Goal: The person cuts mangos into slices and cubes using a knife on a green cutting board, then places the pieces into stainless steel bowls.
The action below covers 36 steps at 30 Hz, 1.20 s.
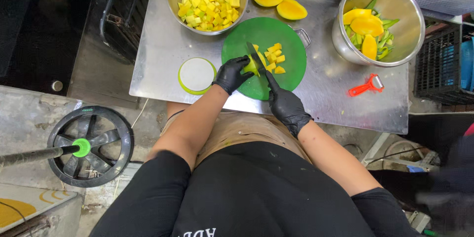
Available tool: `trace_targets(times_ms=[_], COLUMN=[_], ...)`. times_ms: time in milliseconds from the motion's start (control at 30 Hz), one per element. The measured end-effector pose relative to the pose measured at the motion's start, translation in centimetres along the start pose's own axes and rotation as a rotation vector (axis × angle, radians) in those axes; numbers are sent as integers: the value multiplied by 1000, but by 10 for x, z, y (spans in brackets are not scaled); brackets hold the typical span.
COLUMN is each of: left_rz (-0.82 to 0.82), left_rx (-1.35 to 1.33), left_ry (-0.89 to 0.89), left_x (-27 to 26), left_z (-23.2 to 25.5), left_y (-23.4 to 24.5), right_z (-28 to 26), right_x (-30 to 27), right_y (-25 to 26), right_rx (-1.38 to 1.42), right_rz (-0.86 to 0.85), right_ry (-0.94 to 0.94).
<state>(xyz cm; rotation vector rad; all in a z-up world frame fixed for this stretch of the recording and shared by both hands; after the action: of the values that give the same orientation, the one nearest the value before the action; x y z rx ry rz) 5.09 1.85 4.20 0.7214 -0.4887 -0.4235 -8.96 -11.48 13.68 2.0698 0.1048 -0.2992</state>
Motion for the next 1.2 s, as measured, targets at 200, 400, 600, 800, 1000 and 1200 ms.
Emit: trace_targets(times_ms=[200,400,600,800,1000,1200], left_rz=[29,65,50,115,188,185], left_rx=[36,19,47,52,-45,-10], left_ry=[-69,-75,-104,-139,-66,-70], left_x=[0,-4,-7,-14,-14,-13], left_z=[0,-2,2,10,4,4], left_y=[-1,-3,0,10,21,18], right_z=[2,28,48,25,-5,-6], right_x=[16,24,37,15,2,-1], right_y=[-16,-44,-33,-9,11,-2], right_rx=[-46,-12,213,-48,-98,-47], right_rz=[-79,-73,21,-22,27,37], right_ry=[-83,-96,78,-63,17,85])
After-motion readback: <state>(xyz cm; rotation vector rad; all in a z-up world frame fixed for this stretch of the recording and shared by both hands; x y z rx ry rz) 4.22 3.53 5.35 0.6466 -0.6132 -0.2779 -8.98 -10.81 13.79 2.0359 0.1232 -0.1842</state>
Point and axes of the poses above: each hand's wrist, its own x-axis towards the middle knuckle, its own y-axis out of the back of the hand, z = x × y, the point moved 8 cm from there along x, towards the middle knuckle, and after that the axes turned 4 degrees about x, right-handed, at the moved point
